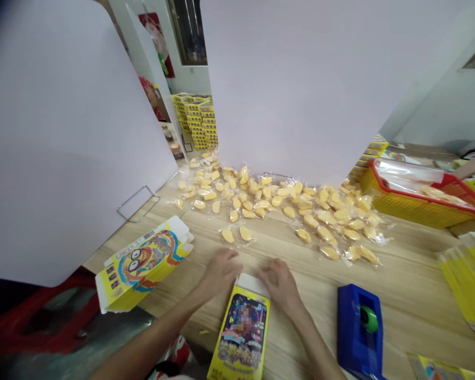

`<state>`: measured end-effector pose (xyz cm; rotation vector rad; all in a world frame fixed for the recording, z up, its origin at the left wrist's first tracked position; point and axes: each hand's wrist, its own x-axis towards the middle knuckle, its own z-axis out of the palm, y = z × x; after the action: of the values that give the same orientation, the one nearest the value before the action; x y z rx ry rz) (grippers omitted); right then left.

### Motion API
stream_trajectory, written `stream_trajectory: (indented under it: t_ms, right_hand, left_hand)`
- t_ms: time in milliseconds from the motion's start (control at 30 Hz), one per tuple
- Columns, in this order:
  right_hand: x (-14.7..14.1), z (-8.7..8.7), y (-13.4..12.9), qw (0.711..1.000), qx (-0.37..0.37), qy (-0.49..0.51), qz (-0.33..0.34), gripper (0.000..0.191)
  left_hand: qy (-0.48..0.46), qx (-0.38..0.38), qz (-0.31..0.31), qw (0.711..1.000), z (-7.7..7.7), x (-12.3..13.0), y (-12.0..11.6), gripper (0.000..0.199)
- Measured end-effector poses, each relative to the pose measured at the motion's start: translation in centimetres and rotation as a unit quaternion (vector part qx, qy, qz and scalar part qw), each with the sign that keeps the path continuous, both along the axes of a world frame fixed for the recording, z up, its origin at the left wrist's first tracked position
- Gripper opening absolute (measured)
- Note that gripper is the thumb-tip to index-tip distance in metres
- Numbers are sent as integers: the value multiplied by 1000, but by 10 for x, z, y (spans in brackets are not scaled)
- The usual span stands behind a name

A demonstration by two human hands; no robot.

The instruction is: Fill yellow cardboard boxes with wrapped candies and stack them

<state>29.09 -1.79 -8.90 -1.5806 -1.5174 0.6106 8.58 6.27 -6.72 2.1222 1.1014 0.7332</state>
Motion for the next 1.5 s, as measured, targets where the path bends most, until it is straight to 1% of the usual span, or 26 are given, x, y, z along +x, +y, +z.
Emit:
stream_trajectory:
  t_ms: [33,67,100,133,200,233,267,333,400,500,600,667,733,800,867,933,1000,1033,1133,1233,1367,1500]
  right_hand:
    - [2,5,19,1000,8,10,-23,22]
    - [2,10,41,999,14,20,-46,23]
    - [0,13,62,997,16,29,-65,25]
    - [-5,15,83,996,16,35,-80,26]
    - [-19,14,117,994,15,46,-102,30]
    - [-28,12,129,992,15,52,-110,33]
    - [-36,8,137,991,14,59,-118,36]
    - [-50,-1,142,988,9,79,-131,40]
    - [-57,-9,136,984,5,107,-142,40]
    - [-58,-14,121,974,0,166,-153,40]
    - [-56,-9,105,960,-11,241,-145,42]
    - [-52,-2,93,950,-26,289,-116,43]
    - [-46,7,80,943,-47,323,-71,45]
    - [-37,15,68,938,-67,339,-33,45]
    - [-30,20,59,937,-76,340,-21,45]
    - [-27,23,53,941,-66,330,-38,46]
    - [-30,25,50,945,-47,317,-71,46]
    - [-33,25,49,946,-35,310,-88,46]
    - [-46,29,46,951,14,277,-138,44]
    - [-54,32,40,951,55,244,-179,42]
    - [-56,31,33,953,70,230,-184,37]
    - [-45,25,27,954,63,224,-188,36]
  left_hand:
    - [-1,5,82,997,0,-3,13,23]
    - [-1,0,152,988,0,-5,27,23]
    - [-4,-12,201,980,-1,-5,40,22]
    - [-12,-29,228,973,-1,-4,52,22]
    - [-45,-61,248,966,-4,1,68,24]
    - [-66,-74,250,963,-6,6,73,26]
    - [-85,-83,247,962,-9,11,76,26]
    - [-128,-108,242,956,-16,21,76,26]
    - [-190,-145,239,941,-23,31,73,25]
    - [-295,-212,238,901,-30,43,64,29]
    - [-373,-269,211,863,-28,52,51,39]
    - [-398,-291,177,851,-21,54,43,42]
    - [-404,-299,142,853,-13,51,36,42]
    - [-398,-298,107,861,-4,45,31,40]
    - [-364,-283,70,884,3,39,29,38]
    - [-317,-255,51,912,8,37,27,36]
    - [-285,-225,64,930,9,41,23,38]
    - [-279,-215,79,933,9,45,21,39]
    - [-281,-189,130,932,9,59,11,42]
    - [-284,-164,158,931,8,70,1,43]
    - [-295,-182,163,924,8,76,-9,41]
    - [-301,-198,150,921,10,73,-12,36]
